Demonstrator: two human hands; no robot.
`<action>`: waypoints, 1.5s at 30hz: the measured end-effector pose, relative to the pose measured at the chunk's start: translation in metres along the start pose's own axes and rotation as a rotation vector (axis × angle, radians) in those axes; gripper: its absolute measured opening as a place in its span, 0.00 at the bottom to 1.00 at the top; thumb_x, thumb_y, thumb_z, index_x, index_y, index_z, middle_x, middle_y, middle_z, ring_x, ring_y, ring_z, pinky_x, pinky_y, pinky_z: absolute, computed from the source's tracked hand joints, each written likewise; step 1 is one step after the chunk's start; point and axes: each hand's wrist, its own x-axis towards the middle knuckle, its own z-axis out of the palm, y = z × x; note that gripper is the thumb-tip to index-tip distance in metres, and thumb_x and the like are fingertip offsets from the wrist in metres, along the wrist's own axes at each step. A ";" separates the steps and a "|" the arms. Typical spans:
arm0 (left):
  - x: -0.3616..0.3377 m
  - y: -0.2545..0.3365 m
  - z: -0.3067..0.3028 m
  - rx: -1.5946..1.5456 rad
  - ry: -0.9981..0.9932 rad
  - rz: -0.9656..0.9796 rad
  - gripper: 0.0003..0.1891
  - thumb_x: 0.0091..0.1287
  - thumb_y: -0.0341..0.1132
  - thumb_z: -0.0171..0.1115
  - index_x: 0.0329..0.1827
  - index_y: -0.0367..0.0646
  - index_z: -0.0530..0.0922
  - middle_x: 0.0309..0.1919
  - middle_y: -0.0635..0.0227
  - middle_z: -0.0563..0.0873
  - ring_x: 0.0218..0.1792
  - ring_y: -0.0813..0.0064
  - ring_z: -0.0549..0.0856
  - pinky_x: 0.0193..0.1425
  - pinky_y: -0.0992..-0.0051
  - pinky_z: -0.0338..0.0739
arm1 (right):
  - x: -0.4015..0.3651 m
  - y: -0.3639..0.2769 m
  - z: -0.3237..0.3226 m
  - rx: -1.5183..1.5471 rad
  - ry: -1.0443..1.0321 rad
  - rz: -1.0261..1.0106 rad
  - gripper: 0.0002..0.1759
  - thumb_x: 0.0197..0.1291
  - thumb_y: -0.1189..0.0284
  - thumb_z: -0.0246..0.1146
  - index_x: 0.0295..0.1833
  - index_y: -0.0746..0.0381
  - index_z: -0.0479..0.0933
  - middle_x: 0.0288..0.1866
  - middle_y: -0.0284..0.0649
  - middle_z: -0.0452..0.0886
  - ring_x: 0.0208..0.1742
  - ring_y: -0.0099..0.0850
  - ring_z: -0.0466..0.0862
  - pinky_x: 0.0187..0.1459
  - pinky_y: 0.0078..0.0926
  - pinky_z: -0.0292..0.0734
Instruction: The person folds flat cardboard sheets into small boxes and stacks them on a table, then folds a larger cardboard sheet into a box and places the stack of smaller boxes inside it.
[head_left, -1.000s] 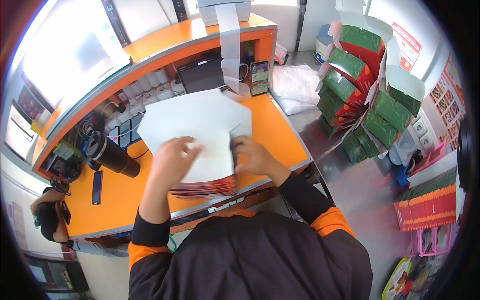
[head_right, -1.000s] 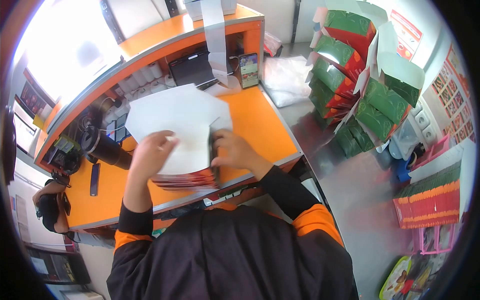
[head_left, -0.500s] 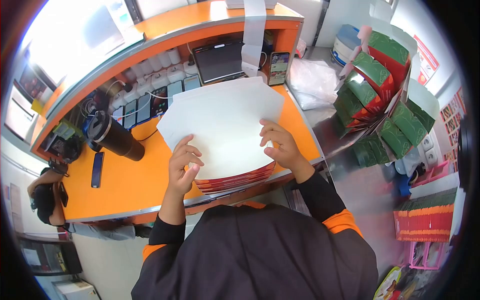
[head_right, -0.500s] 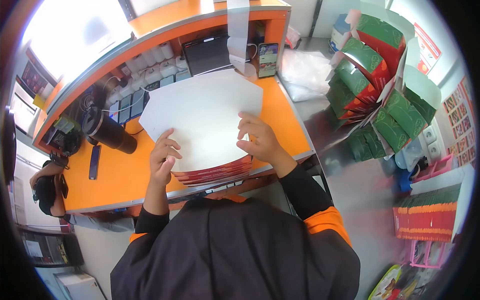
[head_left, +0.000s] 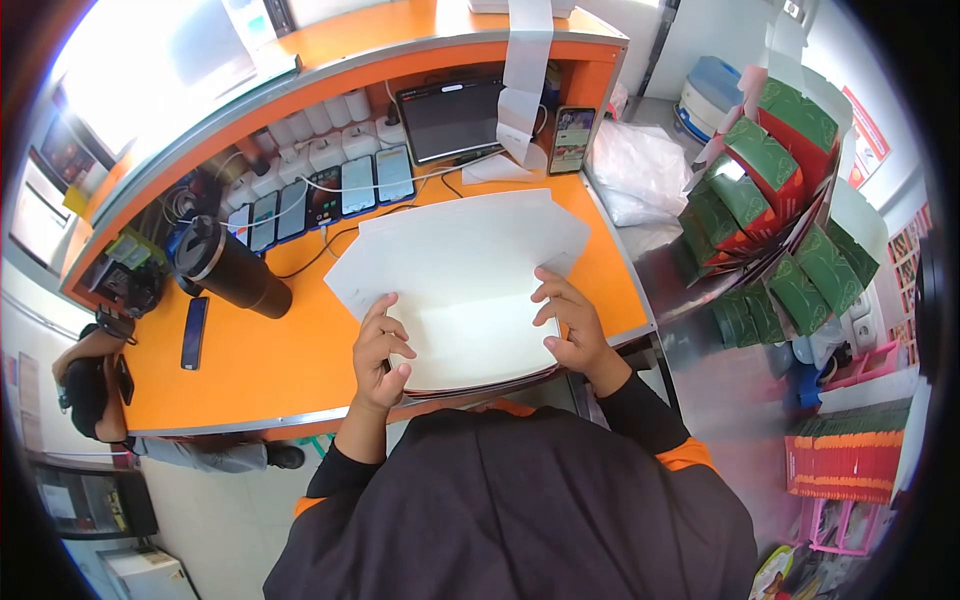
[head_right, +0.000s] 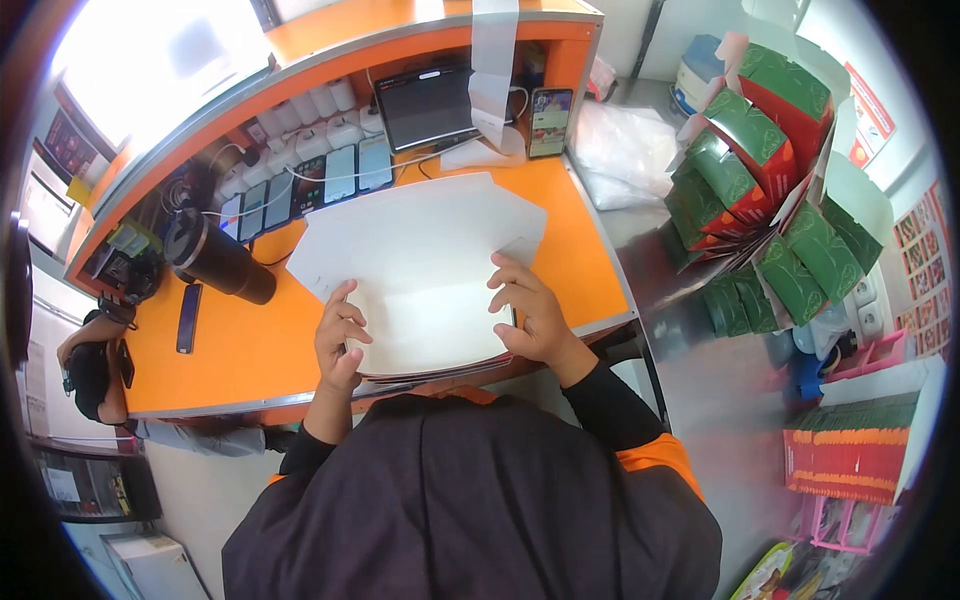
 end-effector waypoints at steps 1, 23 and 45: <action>0.000 0.000 0.001 0.006 0.007 -0.001 0.17 0.51 0.46 0.56 0.19 0.40 0.76 0.26 0.62 0.74 0.56 0.46 0.71 0.61 0.53 0.61 | 0.000 0.000 0.000 0.005 0.003 0.001 0.14 0.44 0.63 0.58 0.29 0.63 0.73 0.44 0.46 0.73 0.65 0.49 0.65 0.61 0.43 0.61; -0.062 -0.047 0.023 0.049 -0.200 -0.412 0.56 0.38 0.37 0.79 0.67 0.31 0.49 0.56 0.53 0.71 0.57 0.62 0.73 0.60 0.66 0.69 | -0.031 0.016 0.025 0.064 -0.064 0.362 0.56 0.42 0.64 0.74 0.71 0.66 0.45 0.70 0.52 0.55 0.71 0.43 0.56 0.67 0.34 0.54; -0.067 -0.031 0.070 -0.098 0.279 -0.381 0.53 0.51 0.28 0.68 0.71 0.35 0.34 0.69 0.49 0.49 0.68 0.60 0.56 0.68 0.64 0.56 | -0.033 -0.138 -0.208 -0.998 0.781 -0.265 0.30 0.53 0.64 0.64 0.59 0.69 0.68 0.59 0.49 0.70 0.60 0.47 0.69 0.61 0.40 0.61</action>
